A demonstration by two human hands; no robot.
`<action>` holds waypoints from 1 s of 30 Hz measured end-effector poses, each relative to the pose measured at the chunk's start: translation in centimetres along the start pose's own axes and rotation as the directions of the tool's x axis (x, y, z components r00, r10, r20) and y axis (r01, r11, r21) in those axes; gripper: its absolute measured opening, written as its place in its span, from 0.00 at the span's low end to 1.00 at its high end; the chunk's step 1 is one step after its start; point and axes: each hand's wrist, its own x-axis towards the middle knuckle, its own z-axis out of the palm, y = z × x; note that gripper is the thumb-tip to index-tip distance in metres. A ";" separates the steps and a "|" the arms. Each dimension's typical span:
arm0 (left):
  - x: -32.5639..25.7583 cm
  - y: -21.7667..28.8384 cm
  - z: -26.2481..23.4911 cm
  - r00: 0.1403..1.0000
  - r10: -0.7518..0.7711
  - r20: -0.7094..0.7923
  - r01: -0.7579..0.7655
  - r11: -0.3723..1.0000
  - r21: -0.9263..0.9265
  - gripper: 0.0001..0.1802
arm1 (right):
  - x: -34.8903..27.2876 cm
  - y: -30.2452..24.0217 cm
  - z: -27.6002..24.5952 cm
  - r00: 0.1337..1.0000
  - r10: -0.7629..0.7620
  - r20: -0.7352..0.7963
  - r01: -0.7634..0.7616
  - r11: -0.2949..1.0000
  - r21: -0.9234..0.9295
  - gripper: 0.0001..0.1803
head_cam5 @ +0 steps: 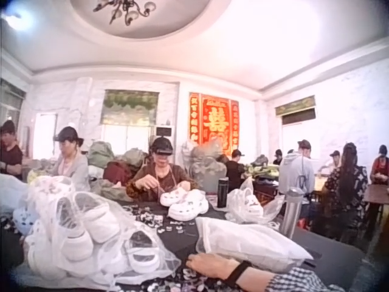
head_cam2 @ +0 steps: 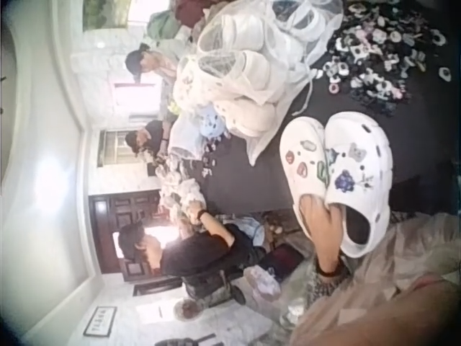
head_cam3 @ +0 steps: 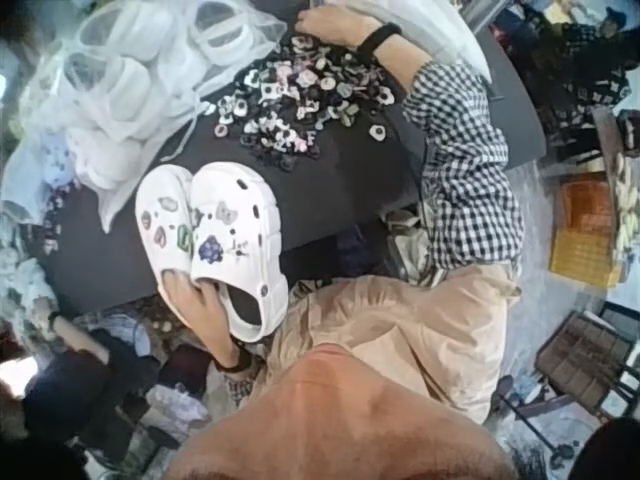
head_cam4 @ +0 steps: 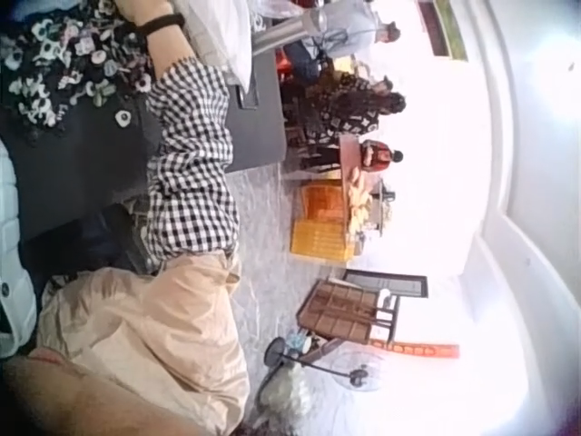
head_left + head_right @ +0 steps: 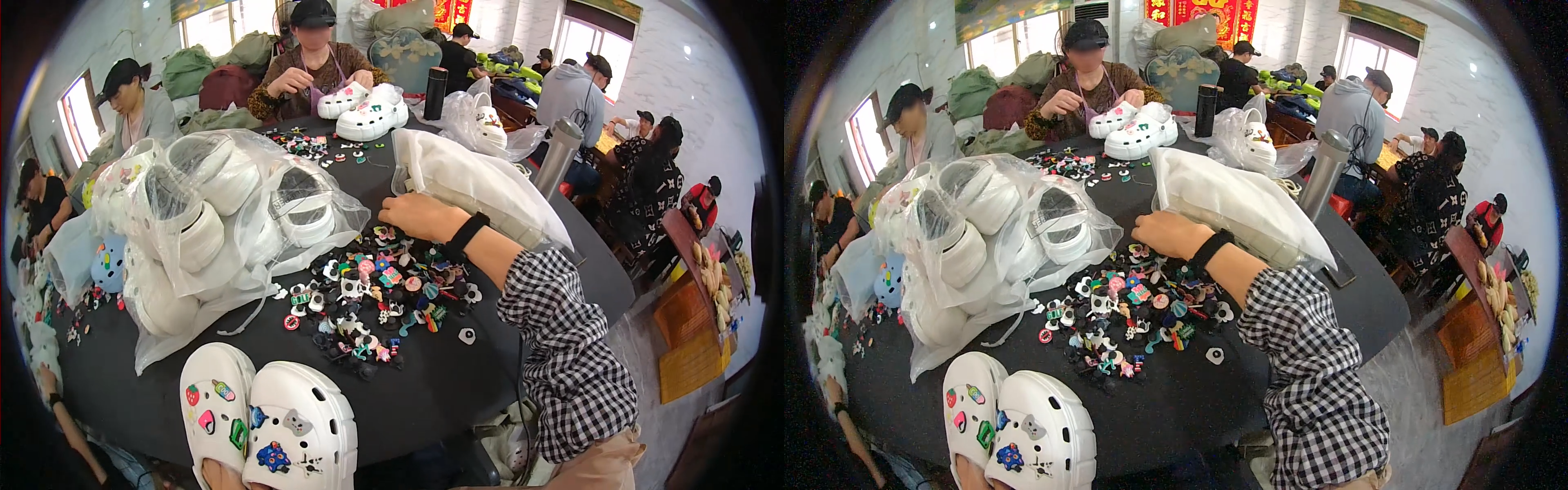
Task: Applying decorative charms to foam clogs.
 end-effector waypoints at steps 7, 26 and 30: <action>-0.1 0.3 0.1 1.000 -0.022 0.005 0.022 1.000 -0.003 0.22 | -0.9 -1.9 0.2 0.982 0.134 0.132 -0.170 0.933 0.317 0.12; -0.1 1.2 -0.1 1.000 0.027 -0.003 -0.027 1.000 0.013 0.21 | -2.1 -5.3 -0.7 0.912 0.306 -0.273 -0.039 0.729 0.683 0.14; -0.2 1.4 -0.1 1.000 -0.002 -0.029 0.002 1.000 -0.007 0.20 | -2.1 -6.3 -1.2 0.943 0.256 -0.210 -0.101 0.826 0.554 0.14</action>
